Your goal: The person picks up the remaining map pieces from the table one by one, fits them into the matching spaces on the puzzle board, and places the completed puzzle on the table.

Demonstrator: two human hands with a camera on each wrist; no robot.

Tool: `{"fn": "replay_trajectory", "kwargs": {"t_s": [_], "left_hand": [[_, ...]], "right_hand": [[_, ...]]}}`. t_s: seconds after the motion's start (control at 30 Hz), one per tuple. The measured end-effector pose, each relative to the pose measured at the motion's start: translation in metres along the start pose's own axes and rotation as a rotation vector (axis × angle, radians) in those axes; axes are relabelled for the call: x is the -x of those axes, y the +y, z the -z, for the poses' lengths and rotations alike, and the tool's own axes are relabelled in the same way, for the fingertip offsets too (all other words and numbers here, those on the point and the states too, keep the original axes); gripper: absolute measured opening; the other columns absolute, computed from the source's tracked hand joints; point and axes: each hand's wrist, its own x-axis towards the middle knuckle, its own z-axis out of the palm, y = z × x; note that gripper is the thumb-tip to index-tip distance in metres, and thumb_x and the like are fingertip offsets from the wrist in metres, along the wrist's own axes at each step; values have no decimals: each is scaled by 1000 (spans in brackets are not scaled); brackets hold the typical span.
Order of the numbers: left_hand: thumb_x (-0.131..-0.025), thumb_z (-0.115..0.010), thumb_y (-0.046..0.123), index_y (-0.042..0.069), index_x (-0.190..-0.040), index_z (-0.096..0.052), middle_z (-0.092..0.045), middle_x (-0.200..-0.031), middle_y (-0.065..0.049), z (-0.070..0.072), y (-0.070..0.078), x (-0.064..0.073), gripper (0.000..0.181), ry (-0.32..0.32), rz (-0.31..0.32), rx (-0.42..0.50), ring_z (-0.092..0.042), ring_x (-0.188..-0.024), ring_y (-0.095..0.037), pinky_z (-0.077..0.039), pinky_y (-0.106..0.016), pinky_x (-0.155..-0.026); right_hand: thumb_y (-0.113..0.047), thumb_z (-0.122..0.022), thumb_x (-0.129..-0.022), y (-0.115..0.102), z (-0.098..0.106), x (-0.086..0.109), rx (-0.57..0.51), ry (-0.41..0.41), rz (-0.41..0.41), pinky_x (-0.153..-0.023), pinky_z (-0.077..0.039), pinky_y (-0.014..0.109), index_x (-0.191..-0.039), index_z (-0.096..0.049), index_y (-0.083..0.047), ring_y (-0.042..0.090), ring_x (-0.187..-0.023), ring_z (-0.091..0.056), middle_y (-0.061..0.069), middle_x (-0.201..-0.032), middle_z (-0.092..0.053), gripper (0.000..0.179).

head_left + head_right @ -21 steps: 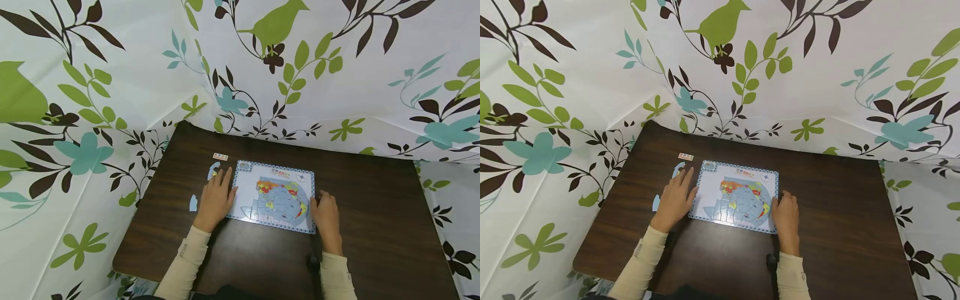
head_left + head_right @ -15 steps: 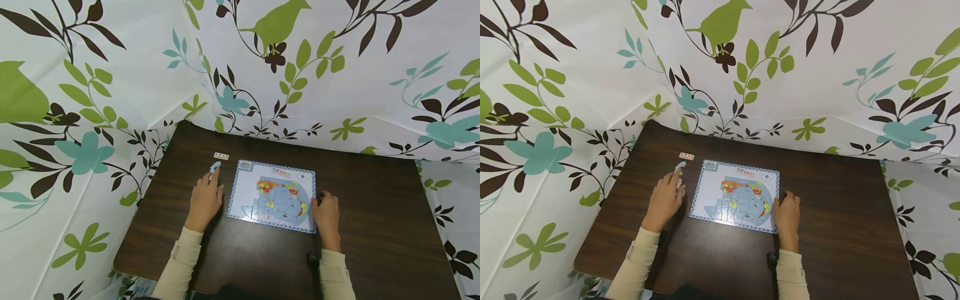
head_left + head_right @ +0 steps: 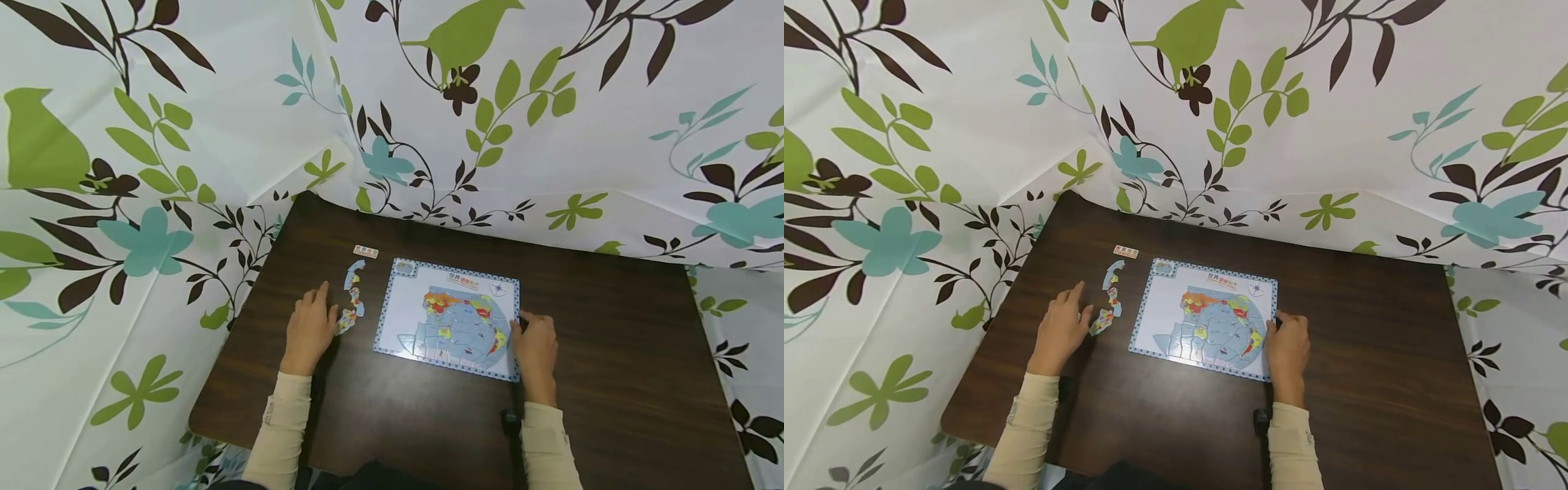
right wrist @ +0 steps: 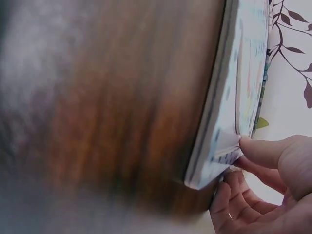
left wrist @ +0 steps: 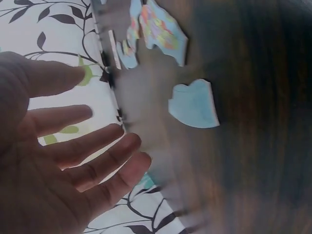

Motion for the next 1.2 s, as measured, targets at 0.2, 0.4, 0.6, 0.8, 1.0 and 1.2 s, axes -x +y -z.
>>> {"fn": "replay_trajectory", "kwargs": {"t_s": [0.2,0.4,0.6,0.8,1.0,1.2], "left_hand": [[-94,-70,19,1,-143,-49,-56,-129,-29,-7,-6,1,56,-87,52,7,-56,-110,-46,-53,-57,-81],[-88,-77,15,1,-141,-51,-55,-129,-30,-7,-11,4,60,-130,83,5,-55,-111,-48,-51,-62,-80],[-81,-83,13,-4,-135,-51,-53,-125,-32,-4,-28,6,65,-155,139,112,-51,-113,-52,-46,-63,-91],[-79,-84,9,-5,-130,-53,-52,-121,-30,-8,-44,6,61,-170,110,152,-51,-112,-51,-45,-59,-95],[-81,-82,6,-4,-124,-52,-53,-116,-29,-13,-48,2,54,-182,67,153,-52,-111,-48,-46,-57,-95],[-81,-80,2,-1,-122,-44,-50,-114,-26,-12,-45,-1,54,-237,69,170,-48,-111,-46,-44,-58,-93]], "right_hand": [[-19,-63,-99,-1,4,-2,4,-21,-21,-82,-47,57,-133,-62,-1,41,-105,-58,29,-133,-57,39],[-20,-62,-99,-1,4,-4,9,-34,-49,-75,-47,53,-133,-62,-4,39,-99,-59,29,-135,-58,38],[-20,-62,-99,-1,5,-6,-1,-35,-41,-78,-47,56,-133,-62,-4,41,-103,-59,28,-136,-57,37],[-21,-61,-100,-2,7,-7,-3,-54,-51,-83,-46,59,-135,-60,-5,43,-112,-59,26,-139,-56,38],[-22,-61,-101,-3,6,-7,-1,-78,-69,-85,-46,56,-137,-59,-7,40,-109,-58,24,-140,-55,39],[-22,-61,-101,-3,6,-6,-1,-70,-67,-81,-45,54,-136,-59,-6,39,-107,-57,24,-139,-56,39]]}}
